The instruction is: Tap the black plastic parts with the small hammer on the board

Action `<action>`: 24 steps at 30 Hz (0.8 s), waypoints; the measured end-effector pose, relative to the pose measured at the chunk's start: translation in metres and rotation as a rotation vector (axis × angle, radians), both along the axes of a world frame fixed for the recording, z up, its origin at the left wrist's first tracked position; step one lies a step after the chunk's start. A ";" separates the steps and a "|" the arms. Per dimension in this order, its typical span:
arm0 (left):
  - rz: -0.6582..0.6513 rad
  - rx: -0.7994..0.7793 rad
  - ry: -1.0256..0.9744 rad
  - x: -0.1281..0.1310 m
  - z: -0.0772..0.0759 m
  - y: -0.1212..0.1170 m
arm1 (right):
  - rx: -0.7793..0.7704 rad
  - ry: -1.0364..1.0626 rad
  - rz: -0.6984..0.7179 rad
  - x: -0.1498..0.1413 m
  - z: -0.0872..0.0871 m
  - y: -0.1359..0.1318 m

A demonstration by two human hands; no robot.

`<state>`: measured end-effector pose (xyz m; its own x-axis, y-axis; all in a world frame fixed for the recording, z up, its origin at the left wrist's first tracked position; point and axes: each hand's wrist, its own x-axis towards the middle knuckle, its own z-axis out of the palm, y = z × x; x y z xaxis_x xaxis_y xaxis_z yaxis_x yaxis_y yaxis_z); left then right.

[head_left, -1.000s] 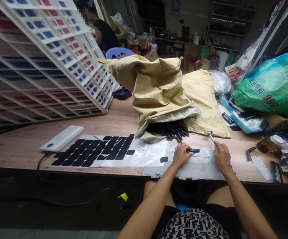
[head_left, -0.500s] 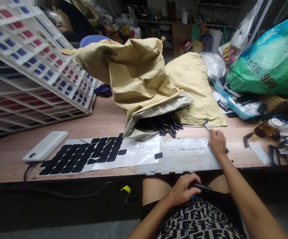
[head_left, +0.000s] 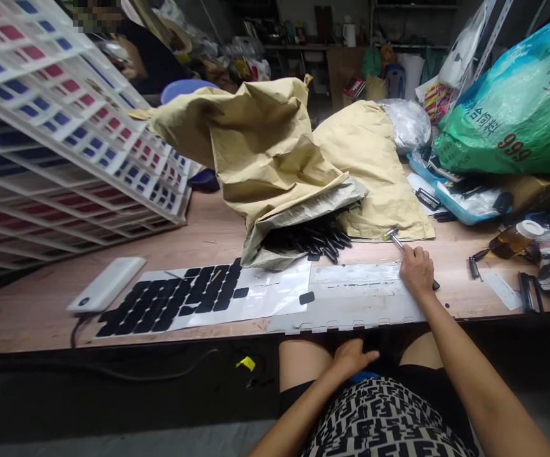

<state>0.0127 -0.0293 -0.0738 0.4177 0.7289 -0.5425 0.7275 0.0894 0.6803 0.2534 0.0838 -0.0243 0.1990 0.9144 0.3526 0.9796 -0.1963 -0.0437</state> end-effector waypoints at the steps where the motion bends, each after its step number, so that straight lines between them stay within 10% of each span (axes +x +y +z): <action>1: -0.089 -0.049 -0.071 -0.004 0.015 0.000 | -0.002 0.001 0.000 0.000 0.000 0.000; 4: -0.177 -0.194 -0.291 -0.014 0.064 0.024 | -0.010 0.009 -0.001 0.000 0.000 0.001; 7: 0.253 0.215 -0.137 -0.018 0.092 0.084 | -0.005 0.019 -0.002 -0.001 0.001 0.000; 10: 0.562 0.541 0.195 -0.017 0.087 0.146 | -0.009 0.015 -0.002 -0.002 0.002 -0.001; 13: 0.609 0.532 0.312 -0.020 0.070 0.178 | -0.022 0.004 -0.004 -0.002 0.002 -0.002; 21: 0.629 0.544 0.184 -0.046 0.061 0.140 | -0.048 0.023 -0.009 -0.004 0.003 -0.003; 24: 0.427 0.616 -0.058 -0.025 0.056 0.129 | -0.038 0.040 -0.014 -0.003 0.003 -0.004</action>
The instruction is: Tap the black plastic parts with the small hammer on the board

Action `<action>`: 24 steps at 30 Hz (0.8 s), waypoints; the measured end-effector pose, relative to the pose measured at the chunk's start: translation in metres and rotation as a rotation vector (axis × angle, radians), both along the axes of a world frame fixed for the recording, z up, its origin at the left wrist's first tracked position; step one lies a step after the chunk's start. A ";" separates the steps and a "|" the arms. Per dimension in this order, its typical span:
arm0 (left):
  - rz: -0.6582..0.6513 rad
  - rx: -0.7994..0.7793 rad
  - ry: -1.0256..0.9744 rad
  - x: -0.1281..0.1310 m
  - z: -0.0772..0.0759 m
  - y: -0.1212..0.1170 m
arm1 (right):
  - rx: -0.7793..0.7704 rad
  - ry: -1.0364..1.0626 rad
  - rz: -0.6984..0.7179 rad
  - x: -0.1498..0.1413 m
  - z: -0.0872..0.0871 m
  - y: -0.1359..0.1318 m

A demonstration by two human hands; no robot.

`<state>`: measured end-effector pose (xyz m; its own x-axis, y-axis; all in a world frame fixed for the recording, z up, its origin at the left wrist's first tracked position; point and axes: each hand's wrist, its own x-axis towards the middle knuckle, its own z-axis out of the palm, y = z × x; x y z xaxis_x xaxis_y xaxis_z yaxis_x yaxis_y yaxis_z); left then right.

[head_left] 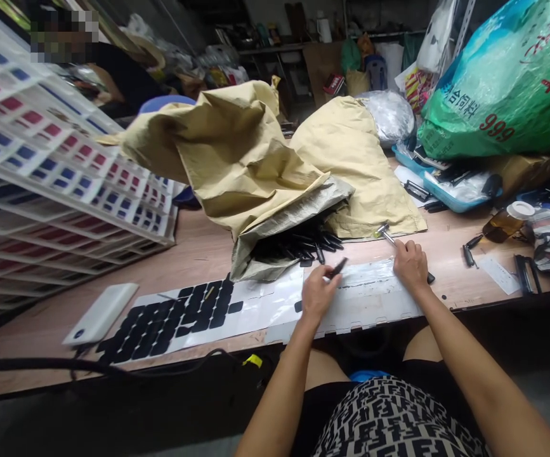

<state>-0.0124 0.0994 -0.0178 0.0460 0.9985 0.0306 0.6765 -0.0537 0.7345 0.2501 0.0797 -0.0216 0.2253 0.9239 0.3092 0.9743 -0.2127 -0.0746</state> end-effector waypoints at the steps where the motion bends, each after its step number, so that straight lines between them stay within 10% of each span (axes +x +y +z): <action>1: -0.091 0.029 -0.023 0.009 -0.004 -0.001 | 0.005 0.009 -0.001 0.000 0.000 0.000; 12: -0.203 0.081 -0.090 0.035 -0.025 0.012 | 0.050 0.157 0.058 0.007 0.009 -0.002; 24: -0.110 0.016 -0.202 0.039 -0.021 0.011 | 0.073 0.701 0.449 -0.052 0.040 -0.082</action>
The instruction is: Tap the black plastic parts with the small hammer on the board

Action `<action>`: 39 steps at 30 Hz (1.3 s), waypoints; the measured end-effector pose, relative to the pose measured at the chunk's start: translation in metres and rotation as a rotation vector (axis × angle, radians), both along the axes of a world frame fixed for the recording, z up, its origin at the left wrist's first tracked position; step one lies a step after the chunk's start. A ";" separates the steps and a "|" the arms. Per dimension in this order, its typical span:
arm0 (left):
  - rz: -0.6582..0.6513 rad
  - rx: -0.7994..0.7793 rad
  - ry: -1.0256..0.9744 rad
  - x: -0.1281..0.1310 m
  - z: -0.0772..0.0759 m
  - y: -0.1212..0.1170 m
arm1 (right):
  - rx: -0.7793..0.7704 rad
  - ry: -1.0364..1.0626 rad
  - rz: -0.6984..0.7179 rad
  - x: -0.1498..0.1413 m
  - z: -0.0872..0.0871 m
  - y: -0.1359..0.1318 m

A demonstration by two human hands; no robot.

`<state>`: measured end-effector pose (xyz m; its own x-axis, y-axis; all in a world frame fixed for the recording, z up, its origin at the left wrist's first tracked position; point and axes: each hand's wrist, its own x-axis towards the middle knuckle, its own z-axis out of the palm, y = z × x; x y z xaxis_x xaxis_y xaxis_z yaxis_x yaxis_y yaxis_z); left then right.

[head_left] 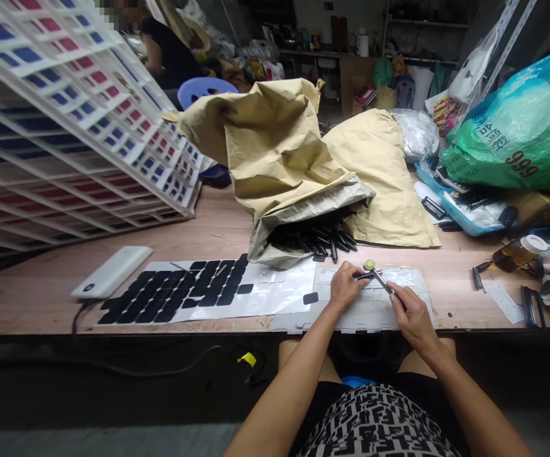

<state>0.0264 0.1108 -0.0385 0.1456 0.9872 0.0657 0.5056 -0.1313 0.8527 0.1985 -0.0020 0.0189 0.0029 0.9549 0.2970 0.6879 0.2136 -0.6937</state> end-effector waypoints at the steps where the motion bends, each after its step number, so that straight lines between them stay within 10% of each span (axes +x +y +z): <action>1: 0.001 -0.001 0.004 0.000 0.000 0.000 | -0.008 -0.019 0.001 -0.002 -0.003 -0.002; 15: 0.007 0.035 0.051 0.002 0.001 0.002 | -0.008 -0.068 -0.065 0.015 -0.022 0.003; 29: -0.041 0.038 -0.076 -0.007 0.007 0.000 | -0.023 -0.732 -0.486 0.061 -0.041 0.106; 35: -0.283 -0.049 -0.278 -0.033 0.021 -0.086 | -0.075 -0.749 -0.462 0.057 -0.042 0.102; 39: -0.487 -0.240 -0.088 -0.041 0.000 -0.160 | -0.088 -0.764 -0.474 0.057 -0.044 0.104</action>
<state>-0.0143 -0.0496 -0.0389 0.5935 0.7957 -0.1207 0.3606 -0.1288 0.9238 0.2551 0.1015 -0.0247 0.2337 0.9231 0.3053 0.9702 -0.2418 -0.0115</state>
